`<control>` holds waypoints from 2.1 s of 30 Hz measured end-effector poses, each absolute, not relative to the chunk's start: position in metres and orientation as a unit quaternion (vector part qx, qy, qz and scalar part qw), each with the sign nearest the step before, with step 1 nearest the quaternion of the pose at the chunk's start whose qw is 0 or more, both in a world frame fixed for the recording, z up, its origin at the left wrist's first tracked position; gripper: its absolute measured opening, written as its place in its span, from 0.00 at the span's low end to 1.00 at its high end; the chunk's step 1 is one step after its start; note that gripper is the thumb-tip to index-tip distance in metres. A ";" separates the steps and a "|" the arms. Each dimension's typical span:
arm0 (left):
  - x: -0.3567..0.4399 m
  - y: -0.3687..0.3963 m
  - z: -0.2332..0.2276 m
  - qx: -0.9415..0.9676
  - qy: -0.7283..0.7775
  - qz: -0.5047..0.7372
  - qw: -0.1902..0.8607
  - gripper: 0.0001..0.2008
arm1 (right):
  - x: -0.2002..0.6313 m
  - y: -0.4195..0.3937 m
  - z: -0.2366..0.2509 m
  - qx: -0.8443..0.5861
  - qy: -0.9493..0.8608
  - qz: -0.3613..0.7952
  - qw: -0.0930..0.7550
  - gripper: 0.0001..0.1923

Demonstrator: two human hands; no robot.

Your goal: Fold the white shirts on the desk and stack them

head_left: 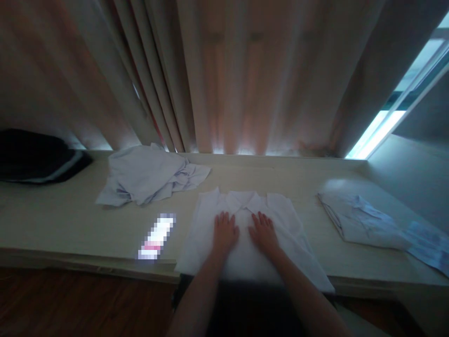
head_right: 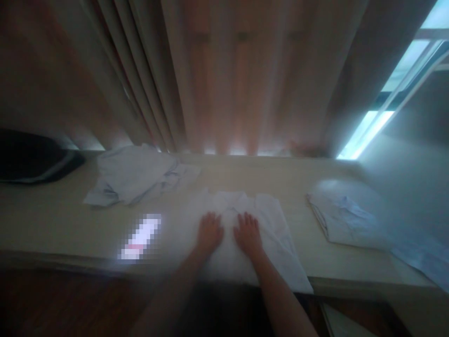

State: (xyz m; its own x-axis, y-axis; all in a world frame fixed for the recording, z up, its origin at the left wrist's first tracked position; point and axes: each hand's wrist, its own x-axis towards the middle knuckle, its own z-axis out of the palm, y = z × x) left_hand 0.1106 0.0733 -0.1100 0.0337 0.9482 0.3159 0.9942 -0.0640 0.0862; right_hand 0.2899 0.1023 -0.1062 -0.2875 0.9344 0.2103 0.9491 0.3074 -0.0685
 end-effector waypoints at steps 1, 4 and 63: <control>0.100 0.072 -0.107 -0.707 -0.686 -0.145 0.085 0.24 | 0.298 0.105 -0.103 -0.590 -0.799 -0.041 0.109 0.27; 0.062 0.061 -0.103 -0.677 -0.715 -0.140 0.101 0.23 | 0.330 0.110 -0.097 -0.641 -0.757 -0.057 0.117 0.27; 0.022 0.008 -0.111 -0.657 -0.742 -0.034 0.129 0.26 | 0.401 0.061 -0.123 -0.611 -0.786 -0.064 0.066 0.26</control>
State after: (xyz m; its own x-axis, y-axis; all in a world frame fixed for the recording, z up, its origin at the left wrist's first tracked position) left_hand 0.0220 0.0078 -0.1109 -0.1026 0.9663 0.2361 0.9838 0.1336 -0.1196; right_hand 0.4009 0.0612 -0.1230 -0.2447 0.9522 0.1827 0.9692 0.2453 0.0196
